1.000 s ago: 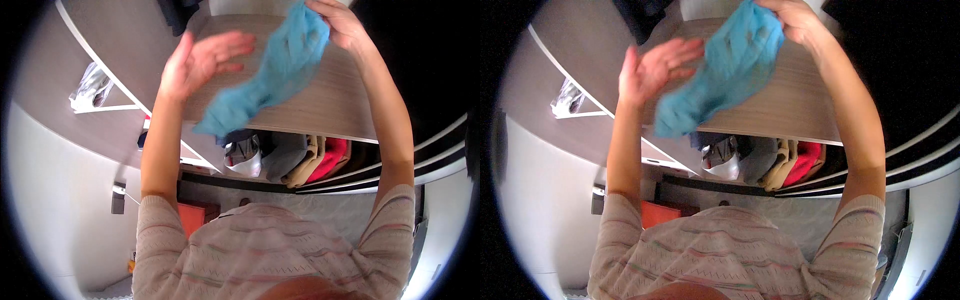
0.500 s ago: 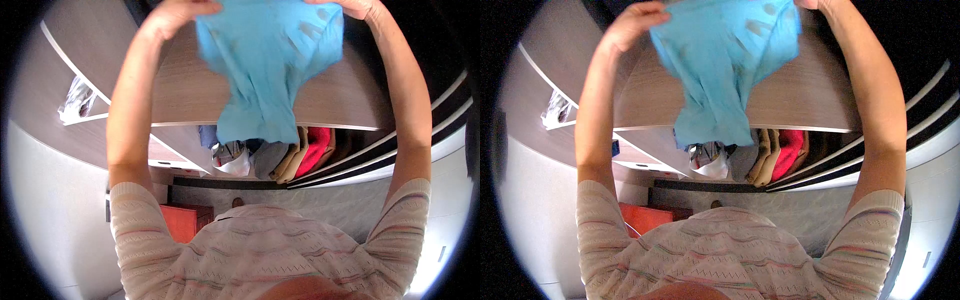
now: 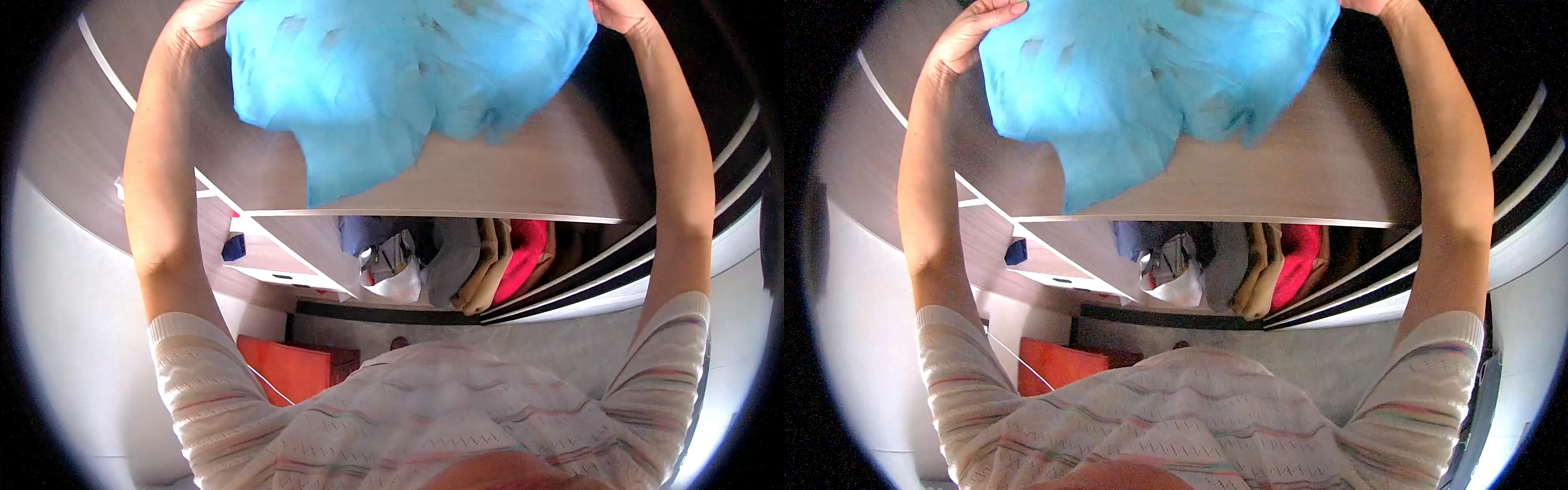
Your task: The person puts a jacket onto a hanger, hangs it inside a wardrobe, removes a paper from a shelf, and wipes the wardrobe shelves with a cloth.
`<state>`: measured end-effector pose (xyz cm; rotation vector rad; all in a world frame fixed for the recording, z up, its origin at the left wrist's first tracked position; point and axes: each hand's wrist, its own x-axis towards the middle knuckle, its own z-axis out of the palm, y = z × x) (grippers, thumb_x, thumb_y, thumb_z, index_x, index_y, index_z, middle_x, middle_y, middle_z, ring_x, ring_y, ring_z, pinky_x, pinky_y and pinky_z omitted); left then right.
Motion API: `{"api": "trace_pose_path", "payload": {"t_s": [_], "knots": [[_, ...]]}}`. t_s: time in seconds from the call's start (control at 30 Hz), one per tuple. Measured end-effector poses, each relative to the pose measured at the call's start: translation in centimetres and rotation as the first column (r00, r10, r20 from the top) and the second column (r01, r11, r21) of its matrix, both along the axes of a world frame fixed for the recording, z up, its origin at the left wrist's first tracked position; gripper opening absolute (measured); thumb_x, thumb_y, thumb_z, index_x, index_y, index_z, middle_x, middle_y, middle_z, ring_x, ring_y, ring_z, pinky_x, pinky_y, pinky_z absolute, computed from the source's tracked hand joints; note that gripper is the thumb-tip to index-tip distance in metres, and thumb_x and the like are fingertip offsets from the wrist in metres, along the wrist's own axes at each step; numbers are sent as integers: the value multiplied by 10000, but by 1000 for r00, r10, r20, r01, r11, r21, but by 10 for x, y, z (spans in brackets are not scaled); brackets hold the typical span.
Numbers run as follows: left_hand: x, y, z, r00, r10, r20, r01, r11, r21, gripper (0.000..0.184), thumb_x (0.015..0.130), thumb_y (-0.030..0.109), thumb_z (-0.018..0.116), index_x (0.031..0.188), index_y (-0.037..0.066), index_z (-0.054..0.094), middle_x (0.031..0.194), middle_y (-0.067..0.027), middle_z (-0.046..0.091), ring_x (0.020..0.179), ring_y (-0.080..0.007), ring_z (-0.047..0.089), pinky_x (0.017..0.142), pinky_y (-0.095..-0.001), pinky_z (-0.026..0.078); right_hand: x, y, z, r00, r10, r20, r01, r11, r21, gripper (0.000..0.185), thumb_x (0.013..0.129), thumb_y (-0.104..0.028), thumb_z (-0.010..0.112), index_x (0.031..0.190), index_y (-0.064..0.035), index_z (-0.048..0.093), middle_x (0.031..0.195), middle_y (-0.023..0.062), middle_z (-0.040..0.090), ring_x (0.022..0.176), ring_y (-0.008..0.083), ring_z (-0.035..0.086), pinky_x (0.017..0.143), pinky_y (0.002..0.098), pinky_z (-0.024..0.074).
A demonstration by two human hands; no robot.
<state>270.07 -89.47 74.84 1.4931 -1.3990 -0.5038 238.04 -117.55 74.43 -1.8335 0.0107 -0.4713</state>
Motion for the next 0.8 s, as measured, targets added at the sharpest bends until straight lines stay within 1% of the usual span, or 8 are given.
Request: {"api": "trace_pose_path", "payload": {"t_s": [0.13,0.27,0.3,0.4,0.5,0.6,0.63,0.8], "knots": [[-11,-17,-17,948,-85,-308,33,985,-171,195,798,62,596,915,-94,597,856,-147,623,743,-216,615,681,-298,517,28,-4,-9,984,-160,-73,174,947,271,195,820,-146,618,891,36,613,898,110,638,816,187,616,772,317,498],[-45,-60,-41,706,-120,-698,59,992,-111,213,852,42,487,945,-138,553,833,-181,612,767,-244,610,723,-361,523,74,-38,-24,927,-371,-57,367,865,342,234,836,-159,593,940,51,595,855,113,628,802,215,614,673,352,523],[-56,-70,-45,676,-56,-734,-4,997,-80,223,870,55,465,960,-132,548,829,-171,607,758,-251,606,719,-357,521,94,-50,-27,969,-170,-180,229,890,395,235,863,-165,546,935,56,582,817,121,617,739,214,611,608,335,524],[-75,-98,-68,713,-57,-698,-29,993,-111,227,889,117,471,986,-69,559,838,-143,597,731,-234,596,662,-346,518,87,95,-29,934,-349,-80,351,936,13,256,872,-206,530,949,37,564,849,111,610,708,189,603,611,297,515],[-103,-88,-64,700,-27,-714,-12,999,-50,246,885,160,490,1005,-41,562,856,-135,604,733,-234,599,648,-345,523,85,124,-28,946,-162,-280,2,869,-494,330,861,-250,547,1048,22,536,924,101,597,749,168,599,629,283,508],[-75,-93,-73,678,-374,-632,377,916,-137,303,883,219,507,1029,-42,555,881,-134,610,759,-241,608,689,-351,523,73,115,-29,923,30,-384,-206,880,-427,415,839,-284,577,1131,6,519,936,89,599,757,160,598,651,271,505],[-78,-95,-73,651,-301,-697,293,947,-135,307,879,214,517,1040,-44,559,906,-136,621,774,-248,616,704,-348,524,57,126,-25,952,29,-305,-177,864,-471,399,845,-254,578,1147,4,537,876,78,612,731,149,598,636,256,504],[-80,-86,-44,695,-460,-552,438,880,-182,224,855,98,536,1003,-63,579,897,-136,638,773,-213,625,720,-312,519,60,89,-19,993,14,-121,-59,925,-375,318,854,-165,576,1145,-37,566,780,41,622,708,133,596,608,237,500]]}}
